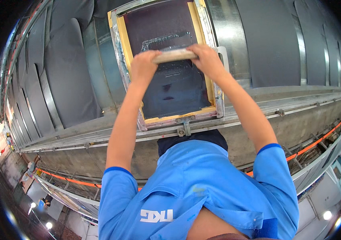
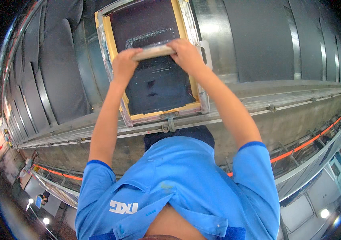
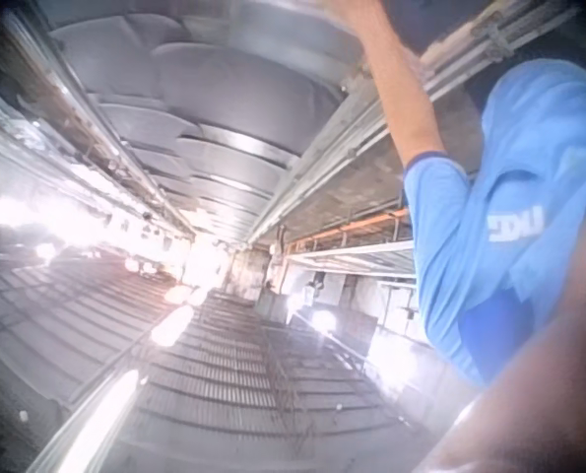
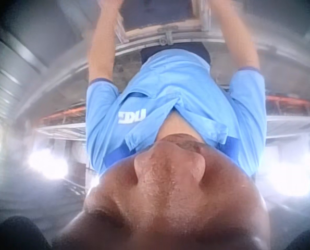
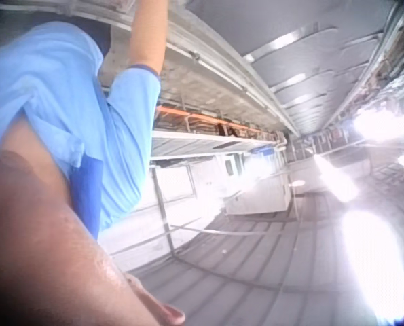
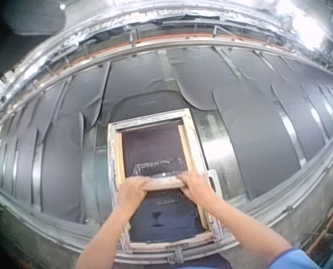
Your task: The person uses a squeegee to spread dark ink across a screen printing frame placed over a garment on a conveyor. The person repeatedly pulls the squeegee across the screen to apply ink, then lifts the frame and moves to the next garment to repeat the process.
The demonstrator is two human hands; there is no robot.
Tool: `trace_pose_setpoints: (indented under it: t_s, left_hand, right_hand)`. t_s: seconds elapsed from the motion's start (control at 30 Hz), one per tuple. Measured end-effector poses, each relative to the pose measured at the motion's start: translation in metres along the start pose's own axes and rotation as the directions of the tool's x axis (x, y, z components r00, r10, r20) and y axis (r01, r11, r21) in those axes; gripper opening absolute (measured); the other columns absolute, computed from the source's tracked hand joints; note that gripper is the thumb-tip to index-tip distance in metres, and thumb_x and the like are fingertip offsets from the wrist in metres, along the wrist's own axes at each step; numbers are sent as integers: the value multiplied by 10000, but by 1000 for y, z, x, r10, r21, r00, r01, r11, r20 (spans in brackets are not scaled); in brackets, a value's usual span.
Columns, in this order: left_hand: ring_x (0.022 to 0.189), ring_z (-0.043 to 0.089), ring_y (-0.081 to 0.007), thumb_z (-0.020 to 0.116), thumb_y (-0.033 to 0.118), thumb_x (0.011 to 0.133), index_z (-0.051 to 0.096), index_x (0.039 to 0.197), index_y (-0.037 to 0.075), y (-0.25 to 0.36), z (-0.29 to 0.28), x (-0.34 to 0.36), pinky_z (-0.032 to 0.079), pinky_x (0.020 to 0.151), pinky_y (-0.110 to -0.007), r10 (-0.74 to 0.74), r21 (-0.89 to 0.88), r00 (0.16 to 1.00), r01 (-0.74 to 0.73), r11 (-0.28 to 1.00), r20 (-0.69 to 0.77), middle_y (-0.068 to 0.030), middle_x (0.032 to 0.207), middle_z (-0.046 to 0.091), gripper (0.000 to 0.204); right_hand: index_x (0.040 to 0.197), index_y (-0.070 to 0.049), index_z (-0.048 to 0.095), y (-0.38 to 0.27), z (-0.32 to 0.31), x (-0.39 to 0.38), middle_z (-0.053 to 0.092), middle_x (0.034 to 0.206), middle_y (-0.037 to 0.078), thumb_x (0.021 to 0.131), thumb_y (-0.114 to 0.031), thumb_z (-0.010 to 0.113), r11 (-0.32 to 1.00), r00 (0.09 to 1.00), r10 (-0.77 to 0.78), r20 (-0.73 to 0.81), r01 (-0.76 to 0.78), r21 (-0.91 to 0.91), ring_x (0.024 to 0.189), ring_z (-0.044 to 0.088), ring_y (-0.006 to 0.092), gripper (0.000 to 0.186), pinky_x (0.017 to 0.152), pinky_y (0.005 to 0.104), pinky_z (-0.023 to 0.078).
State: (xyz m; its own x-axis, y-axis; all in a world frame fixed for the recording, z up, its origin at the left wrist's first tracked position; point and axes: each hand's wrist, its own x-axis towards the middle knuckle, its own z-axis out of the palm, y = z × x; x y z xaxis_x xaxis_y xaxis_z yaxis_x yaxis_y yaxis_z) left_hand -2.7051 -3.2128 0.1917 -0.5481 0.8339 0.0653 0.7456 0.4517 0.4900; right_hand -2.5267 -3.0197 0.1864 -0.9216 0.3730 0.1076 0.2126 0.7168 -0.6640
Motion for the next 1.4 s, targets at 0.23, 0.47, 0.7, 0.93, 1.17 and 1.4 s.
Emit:
trace_pose_setpoints:
  t_s: [0.23,0.47,0.7,0.93,1.17,1.4]
  left_hand:
    - [1102,697,-279,680,-86,670,769,1059,108,36,10,-125,528,970,-407,51,-26,999,-51,998,-3,-75,1116,759,444]
    - [1165,649,-310,720,-59,656,716,1127,70,47,-1,-141,503,1025,-418,84,-81,996,-85,993,-13,-86,1214,718,489]
    - [1259,598,-301,745,-47,642,713,1193,97,42,10,-162,461,1086,-417,79,-95,996,-82,992,-39,-75,1297,686,570]
    - [1301,554,-291,756,5,669,671,1284,96,38,2,-186,443,1101,-427,151,-68,986,-156,985,-73,-64,1364,639,627]
    - [1286,566,-287,681,46,761,693,1234,79,49,30,-179,443,1105,-442,200,-107,969,-216,971,-146,-77,1330,659,474]
    - [1213,600,-269,651,66,795,694,1193,93,53,36,-184,451,1071,-407,159,-52,978,-167,985,-138,-58,1265,678,402]
  right_hand:
    - [1205,-35,667,-41,7,-121,654,1260,142,750,-132,811,999,995,28,96,-30,21,1167,608,352,487,1026,427,492]
    - [1228,-92,693,43,-29,-67,661,1156,147,857,-367,801,935,864,350,-363,-298,191,1060,621,284,473,918,418,498]
    - [1143,-90,729,95,5,-23,700,847,123,966,-322,656,767,748,609,-264,-472,434,810,650,222,301,765,357,499]
    - [1110,-62,741,46,-31,-10,726,877,129,986,-344,641,820,747,569,-342,-488,299,807,662,200,324,753,350,501]
    - [1058,-25,713,102,-59,-28,739,991,179,982,-292,669,951,859,106,-500,-235,-202,910,694,278,281,830,411,529]
    - [1063,-34,720,104,-19,-46,684,759,118,983,-249,647,927,798,366,-478,-361,107,687,619,220,242,692,376,492]
